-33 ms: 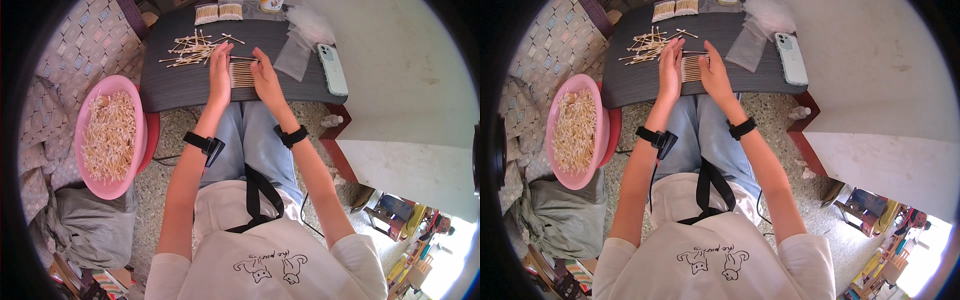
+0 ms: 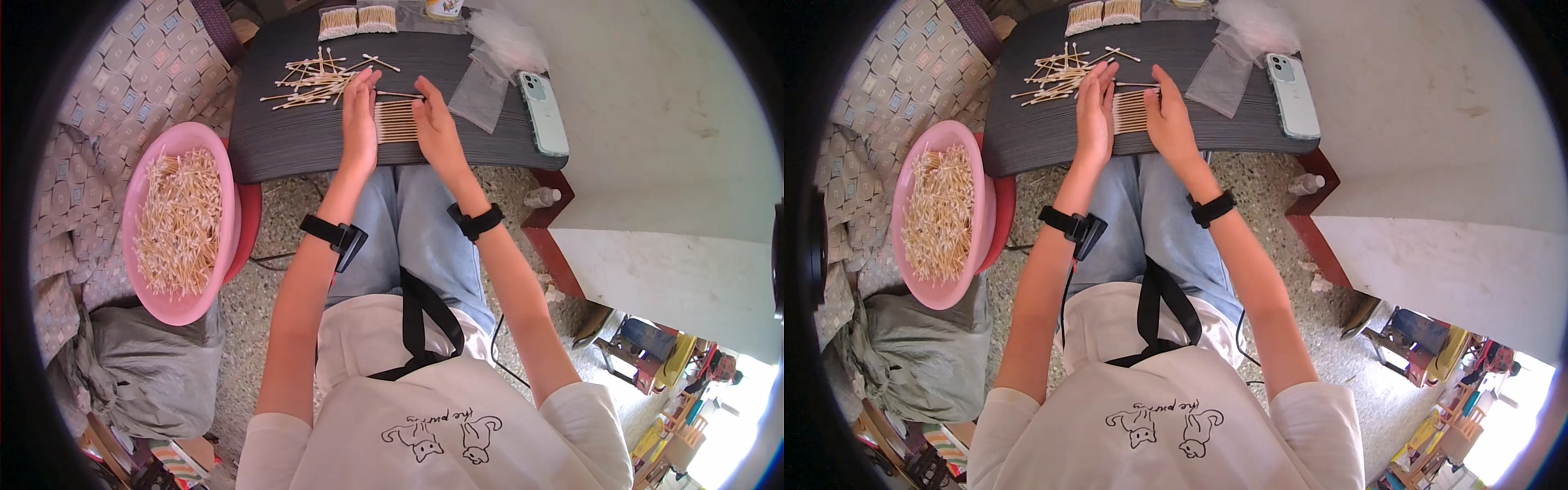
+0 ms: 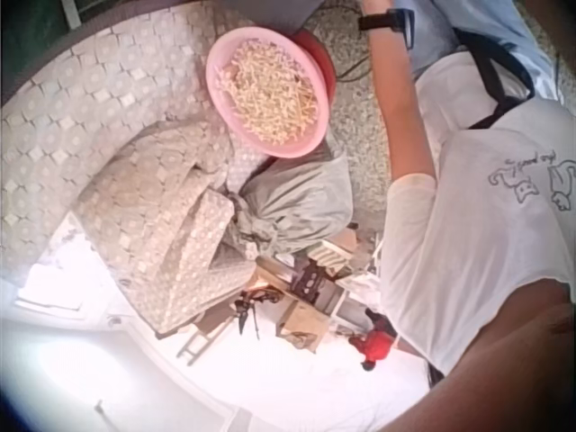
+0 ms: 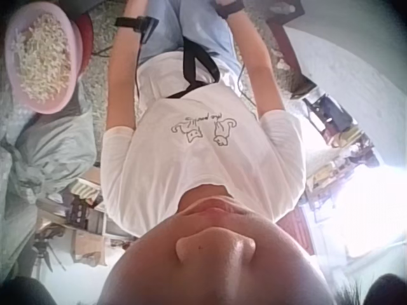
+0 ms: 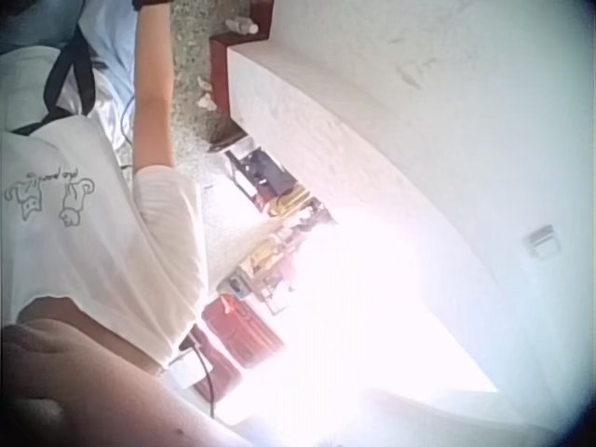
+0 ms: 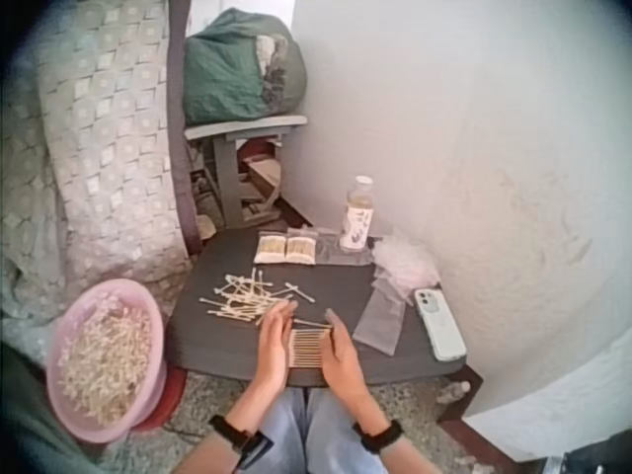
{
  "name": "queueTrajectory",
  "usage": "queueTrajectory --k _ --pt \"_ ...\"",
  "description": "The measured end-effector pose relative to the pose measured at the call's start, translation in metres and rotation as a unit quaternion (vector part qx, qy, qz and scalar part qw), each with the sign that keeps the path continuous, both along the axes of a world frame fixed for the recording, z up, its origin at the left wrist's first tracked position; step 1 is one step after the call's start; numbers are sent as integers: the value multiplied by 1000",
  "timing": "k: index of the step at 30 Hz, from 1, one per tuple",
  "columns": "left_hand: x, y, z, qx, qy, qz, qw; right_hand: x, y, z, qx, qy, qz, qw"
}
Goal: The person picks up several cotton swabs from a table, aligns them, and places them into a small plastic bag.
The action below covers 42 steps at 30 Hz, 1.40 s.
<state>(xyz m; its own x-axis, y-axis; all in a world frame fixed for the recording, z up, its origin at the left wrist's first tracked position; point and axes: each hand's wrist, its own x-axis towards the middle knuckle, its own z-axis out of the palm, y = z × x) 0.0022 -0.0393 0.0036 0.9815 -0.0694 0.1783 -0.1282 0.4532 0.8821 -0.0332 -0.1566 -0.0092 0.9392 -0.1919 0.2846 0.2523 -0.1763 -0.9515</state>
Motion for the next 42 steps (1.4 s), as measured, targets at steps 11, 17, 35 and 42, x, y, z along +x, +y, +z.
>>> queueTrajectory --k 11,17,35,42 --pt "-1 3 1 83 -31 11 996 2 -4 14 -329 -127 -35 935" --pt "4 8 -4 141 -69 29 987 4 -5 16 -221 -113 -20 968" --pt "6 -3 -2 13 -2 8 1000 22 1 3 -70 -74 -55 993" --pt "2 -2 -1 -19 2 -3 1000 24 -5 5 -36 -76 -30 996"
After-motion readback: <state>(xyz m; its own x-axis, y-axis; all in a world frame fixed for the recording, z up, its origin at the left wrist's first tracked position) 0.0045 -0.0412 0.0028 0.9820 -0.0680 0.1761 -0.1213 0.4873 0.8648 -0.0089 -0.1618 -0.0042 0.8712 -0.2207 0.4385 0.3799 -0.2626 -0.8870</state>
